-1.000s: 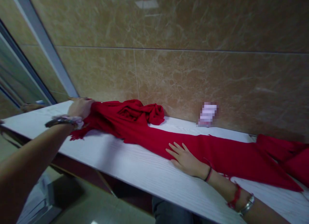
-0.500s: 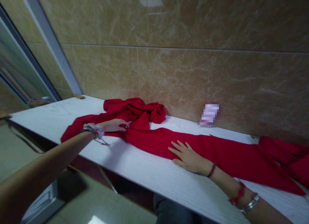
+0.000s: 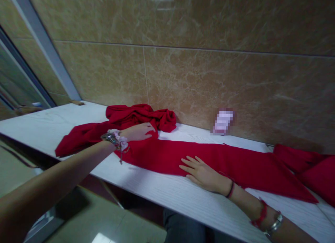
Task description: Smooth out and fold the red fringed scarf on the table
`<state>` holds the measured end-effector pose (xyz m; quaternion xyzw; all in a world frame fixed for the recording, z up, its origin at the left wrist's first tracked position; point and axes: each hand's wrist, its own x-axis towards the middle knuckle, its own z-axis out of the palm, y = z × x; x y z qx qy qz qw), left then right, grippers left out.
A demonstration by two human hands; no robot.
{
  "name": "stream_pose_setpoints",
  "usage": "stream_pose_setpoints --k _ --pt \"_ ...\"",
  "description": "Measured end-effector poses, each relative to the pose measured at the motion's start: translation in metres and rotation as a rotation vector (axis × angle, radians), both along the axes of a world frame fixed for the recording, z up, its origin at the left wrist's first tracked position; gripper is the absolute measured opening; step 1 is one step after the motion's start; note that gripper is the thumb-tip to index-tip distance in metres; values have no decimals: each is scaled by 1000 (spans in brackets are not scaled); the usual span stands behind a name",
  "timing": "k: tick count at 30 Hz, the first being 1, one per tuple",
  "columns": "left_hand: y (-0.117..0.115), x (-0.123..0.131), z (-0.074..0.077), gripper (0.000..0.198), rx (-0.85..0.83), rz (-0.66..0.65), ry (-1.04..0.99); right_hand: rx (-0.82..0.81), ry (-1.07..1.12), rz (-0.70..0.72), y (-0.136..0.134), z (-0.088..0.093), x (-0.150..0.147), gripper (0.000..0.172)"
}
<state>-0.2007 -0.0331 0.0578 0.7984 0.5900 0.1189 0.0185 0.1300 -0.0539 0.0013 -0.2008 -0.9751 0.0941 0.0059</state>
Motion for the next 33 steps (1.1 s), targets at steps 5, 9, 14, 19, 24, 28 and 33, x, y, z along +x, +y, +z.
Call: stream_pose_setpoints --k 5,9,14,19,24,28,33 --pt "26 53 -24 39 -273 -201 69 -27 1 -6 -5 -1 3 48" --pt "46 60 -29 28 -374 -135 43 -65 11 -20 -4 1 5 51" --pt "55 61 -26 33 -409 -116 1 52 159 -241 40 8 4 48" --pt "62 75 -28 39 -443 -107 12 111 23 -457 100 5 7 39" --pt "71 84 -24 30 -409 -183 -44 82 42 -437 118 5 11 24" --pt "73 81 -23 32 -354 -236 -120 39 91 -364 123 8 15 24" --pt "73 76 -21 22 -303 -244 -12 26 130 -379 128 7 18 17"
